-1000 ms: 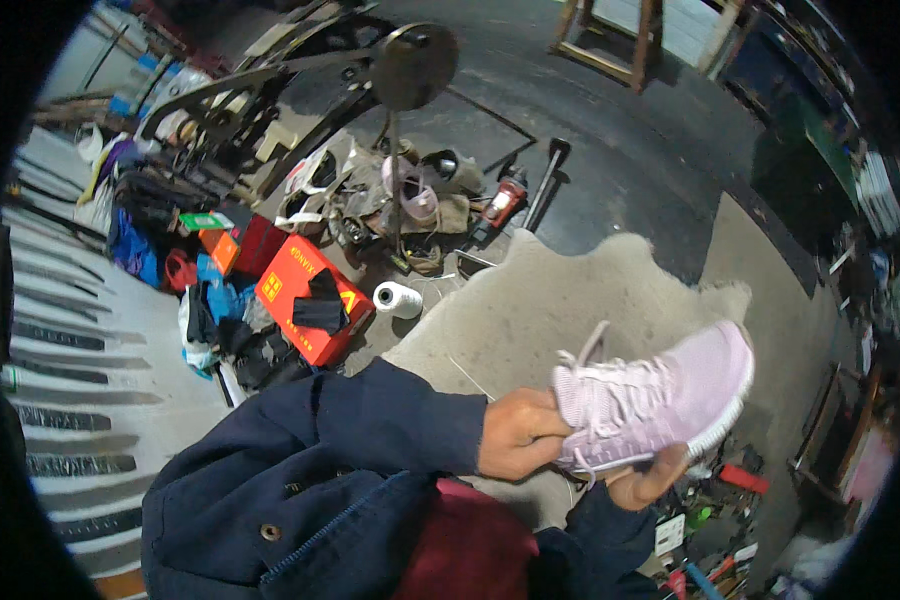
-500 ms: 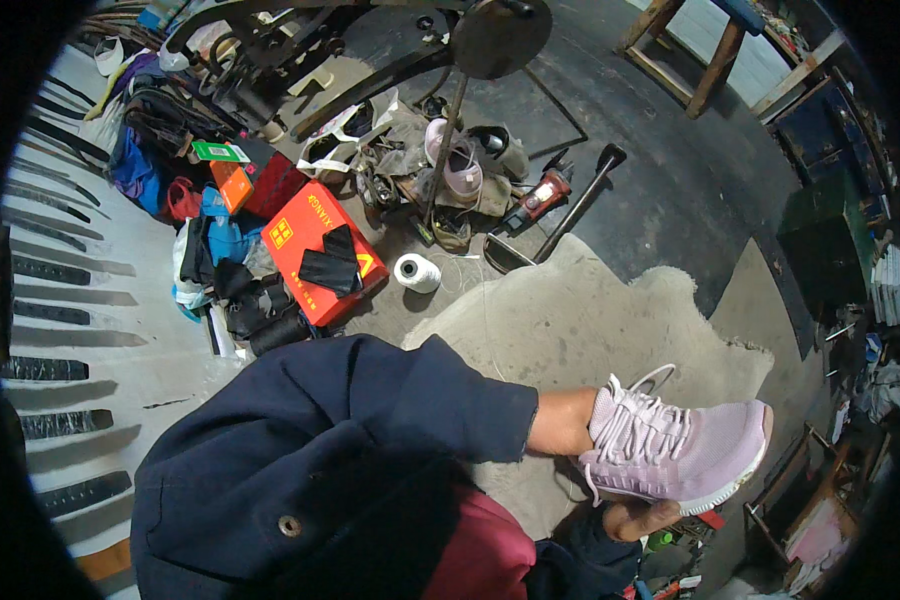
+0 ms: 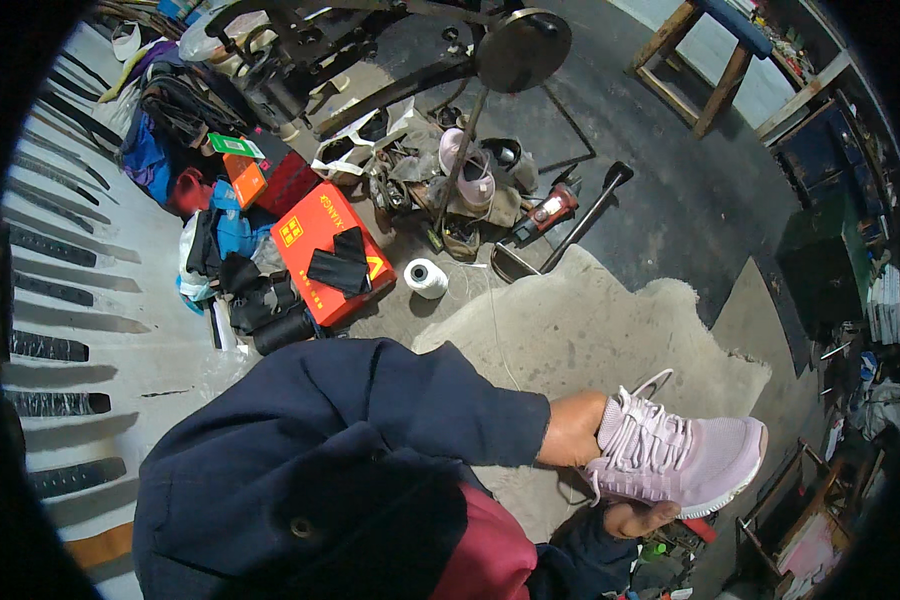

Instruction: The person holds a pink sneaker and repeatedly inserts a needle and thread into the sole, pulling the thread through to stitch the shoe. The person rotates the shoe to access different areas of the sole and continues sewing along the edge.

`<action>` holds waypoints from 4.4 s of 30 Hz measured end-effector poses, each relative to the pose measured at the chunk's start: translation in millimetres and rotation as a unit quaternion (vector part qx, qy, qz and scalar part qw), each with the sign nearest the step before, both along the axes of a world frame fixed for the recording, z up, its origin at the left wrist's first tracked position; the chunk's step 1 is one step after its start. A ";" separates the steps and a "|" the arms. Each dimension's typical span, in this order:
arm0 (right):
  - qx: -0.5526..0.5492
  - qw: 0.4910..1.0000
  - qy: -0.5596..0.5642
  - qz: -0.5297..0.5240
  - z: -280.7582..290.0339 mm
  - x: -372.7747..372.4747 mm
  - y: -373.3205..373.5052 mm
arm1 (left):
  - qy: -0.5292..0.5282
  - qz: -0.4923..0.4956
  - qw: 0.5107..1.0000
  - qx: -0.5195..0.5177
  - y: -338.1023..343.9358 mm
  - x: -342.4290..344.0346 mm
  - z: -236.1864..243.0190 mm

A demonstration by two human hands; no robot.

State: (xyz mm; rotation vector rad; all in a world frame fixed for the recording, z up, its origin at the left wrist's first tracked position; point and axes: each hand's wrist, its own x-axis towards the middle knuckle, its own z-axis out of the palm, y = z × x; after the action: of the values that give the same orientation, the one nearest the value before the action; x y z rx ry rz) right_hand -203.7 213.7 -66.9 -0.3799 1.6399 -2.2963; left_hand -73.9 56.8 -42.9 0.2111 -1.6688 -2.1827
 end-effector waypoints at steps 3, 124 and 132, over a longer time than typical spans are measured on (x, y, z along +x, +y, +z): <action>-0.011 0.993 0.097 0.064 -5.4 -4.9 -4.5 | -0.013 0.082 0.997 -0.005 7.5 6.0 2.8; -0.093 0.973 0.134 0.165 45.3 32.6 -36.5 | -0.283 0.026 0.942 -0.180 -39.6 96.5 61.5; -0.001 0.977 0.206 -0.052 30.8 -17.2 11.3 | -0.254 0.084 0.958 -0.103 6.1 53.1 78.6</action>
State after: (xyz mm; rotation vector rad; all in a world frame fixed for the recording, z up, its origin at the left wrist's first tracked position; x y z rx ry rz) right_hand -220.9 225.0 -36.0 -0.8385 1.8812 -2.4144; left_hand -20.8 62.8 35.7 0.8834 -2.0385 -1.9114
